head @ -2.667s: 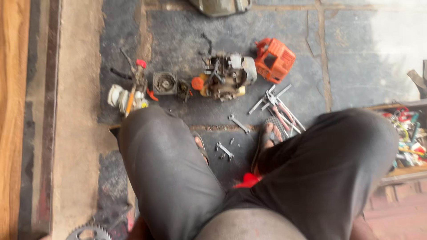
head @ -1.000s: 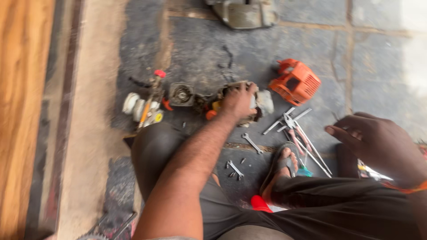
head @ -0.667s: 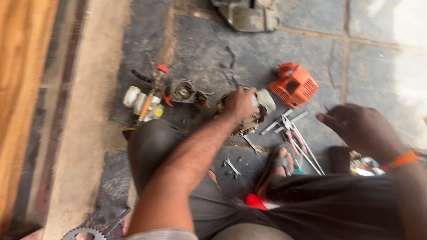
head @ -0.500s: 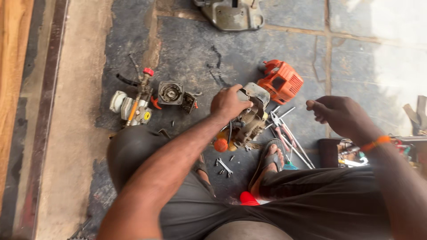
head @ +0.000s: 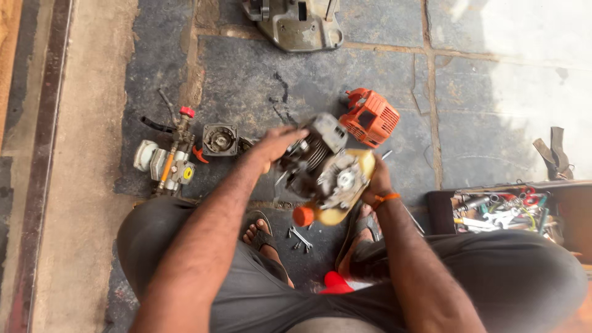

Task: The person sits on the floor and uses pliers and a wrench to remove and install bolts on a small engine. They manipulate the engine casing and internal components, occasionally repositioning the engine to access different areas.

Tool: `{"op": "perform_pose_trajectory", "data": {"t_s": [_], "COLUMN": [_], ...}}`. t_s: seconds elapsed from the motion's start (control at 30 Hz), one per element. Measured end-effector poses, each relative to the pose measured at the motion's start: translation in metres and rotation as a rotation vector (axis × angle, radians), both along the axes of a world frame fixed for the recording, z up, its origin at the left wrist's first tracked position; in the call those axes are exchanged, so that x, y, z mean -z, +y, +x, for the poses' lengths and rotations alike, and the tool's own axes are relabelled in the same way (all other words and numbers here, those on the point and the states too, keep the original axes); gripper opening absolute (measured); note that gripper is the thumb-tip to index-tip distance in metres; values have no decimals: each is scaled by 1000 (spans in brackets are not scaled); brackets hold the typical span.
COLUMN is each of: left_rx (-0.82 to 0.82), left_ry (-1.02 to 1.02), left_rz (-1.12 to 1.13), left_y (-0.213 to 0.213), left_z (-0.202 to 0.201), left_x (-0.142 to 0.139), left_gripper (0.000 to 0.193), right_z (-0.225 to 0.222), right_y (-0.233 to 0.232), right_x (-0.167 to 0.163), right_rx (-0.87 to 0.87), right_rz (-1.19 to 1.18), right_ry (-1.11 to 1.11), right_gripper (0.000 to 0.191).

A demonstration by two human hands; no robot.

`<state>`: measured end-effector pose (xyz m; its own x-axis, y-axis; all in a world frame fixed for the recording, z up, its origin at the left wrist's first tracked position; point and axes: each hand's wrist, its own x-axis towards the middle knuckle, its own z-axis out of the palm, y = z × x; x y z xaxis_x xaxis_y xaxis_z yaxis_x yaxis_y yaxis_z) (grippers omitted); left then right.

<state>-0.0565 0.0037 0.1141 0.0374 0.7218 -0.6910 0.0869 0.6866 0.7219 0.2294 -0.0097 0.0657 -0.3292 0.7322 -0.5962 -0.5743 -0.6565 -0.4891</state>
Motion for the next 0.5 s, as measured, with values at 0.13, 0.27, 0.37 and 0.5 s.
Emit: {"op": "perform_pose_trajectory", "data": {"t_s": [0.13,0.27,0.37,0.5], "left_rx": [25,54,101,339], "left_ry": [144,-31,199,464], "left_rz": [-122,-254,-257,-146], "left_y": [6,28,54,85], "left_z": [-11,-20,-17,-4], "left_x": [57,91,101,109], "left_gripper": [64,64,72,79], "right_z": [-26,-46,-54,-59], "right_y": [-11,-16,-16,-19], "right_x": [13,40,49,55], "right_rx": [46,168,187,158], "right_rz": [-152,-90,-257,-363], "right_ry": [-127,-145,-191,-270], "right_gripper": [52,40,42,47]}}
